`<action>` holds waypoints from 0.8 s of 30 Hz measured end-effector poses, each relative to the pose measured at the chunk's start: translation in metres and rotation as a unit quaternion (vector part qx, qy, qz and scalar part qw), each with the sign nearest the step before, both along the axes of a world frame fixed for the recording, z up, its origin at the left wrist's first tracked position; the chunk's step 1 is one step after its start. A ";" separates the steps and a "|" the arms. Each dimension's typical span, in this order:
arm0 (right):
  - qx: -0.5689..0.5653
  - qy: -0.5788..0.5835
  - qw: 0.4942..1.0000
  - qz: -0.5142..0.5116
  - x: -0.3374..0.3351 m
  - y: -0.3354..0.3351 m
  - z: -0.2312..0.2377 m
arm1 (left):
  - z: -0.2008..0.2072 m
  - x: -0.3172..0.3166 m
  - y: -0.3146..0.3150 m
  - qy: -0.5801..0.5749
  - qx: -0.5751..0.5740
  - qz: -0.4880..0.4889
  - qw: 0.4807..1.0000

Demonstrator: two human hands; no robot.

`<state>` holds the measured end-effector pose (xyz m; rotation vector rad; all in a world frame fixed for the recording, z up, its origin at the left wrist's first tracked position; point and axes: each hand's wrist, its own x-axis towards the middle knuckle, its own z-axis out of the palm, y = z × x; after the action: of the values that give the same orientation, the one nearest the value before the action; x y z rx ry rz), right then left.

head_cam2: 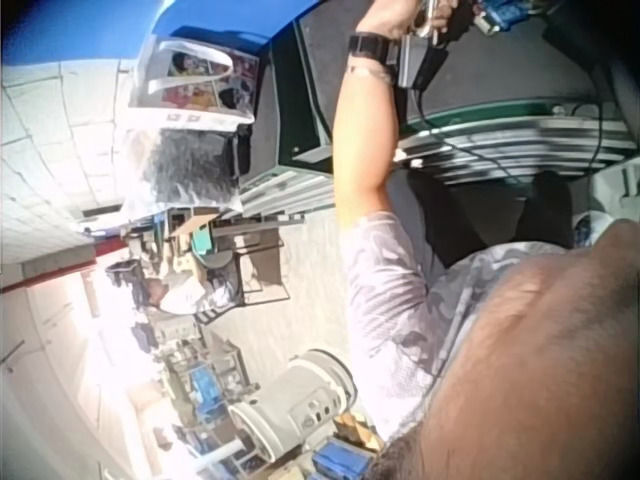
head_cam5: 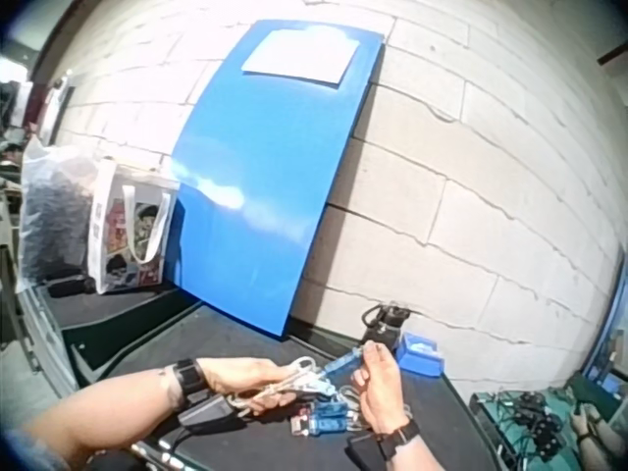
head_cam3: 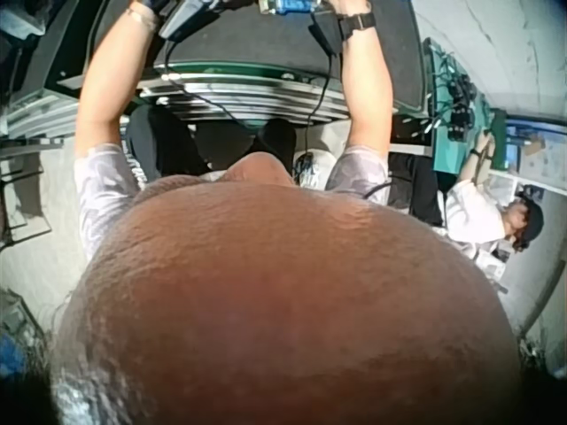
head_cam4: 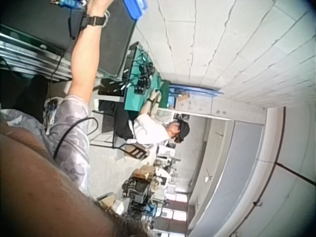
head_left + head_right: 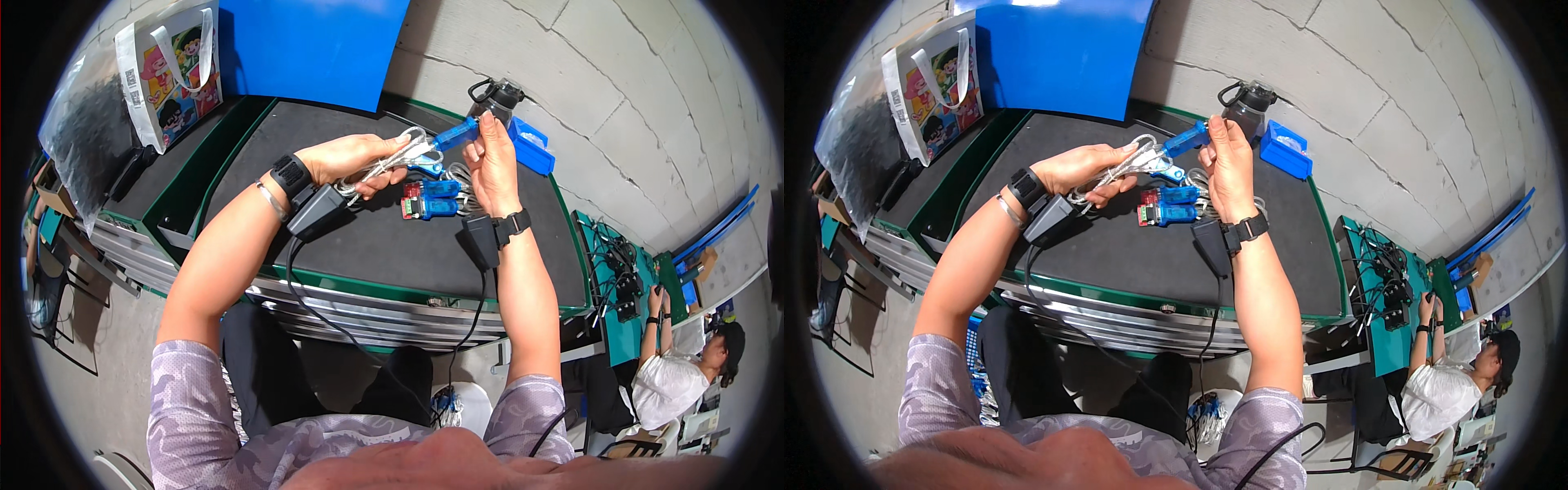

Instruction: Organizing and inspecting electronic cable assemblies on a workbench.

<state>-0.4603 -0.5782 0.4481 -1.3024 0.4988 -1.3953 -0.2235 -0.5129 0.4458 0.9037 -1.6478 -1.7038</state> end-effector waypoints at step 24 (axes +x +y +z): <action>0.013 0.138 0.977 0.164 0.022 0.025 -0.006 | -0.003 -0.005 -0.002 0.036 -0.031 0.008 0.999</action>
<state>-0.4384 -0.5532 0.4418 -1.4916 0.4594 -0.9379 -0.2288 -0.5145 0.4430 0.8142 -1.6321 -1.6471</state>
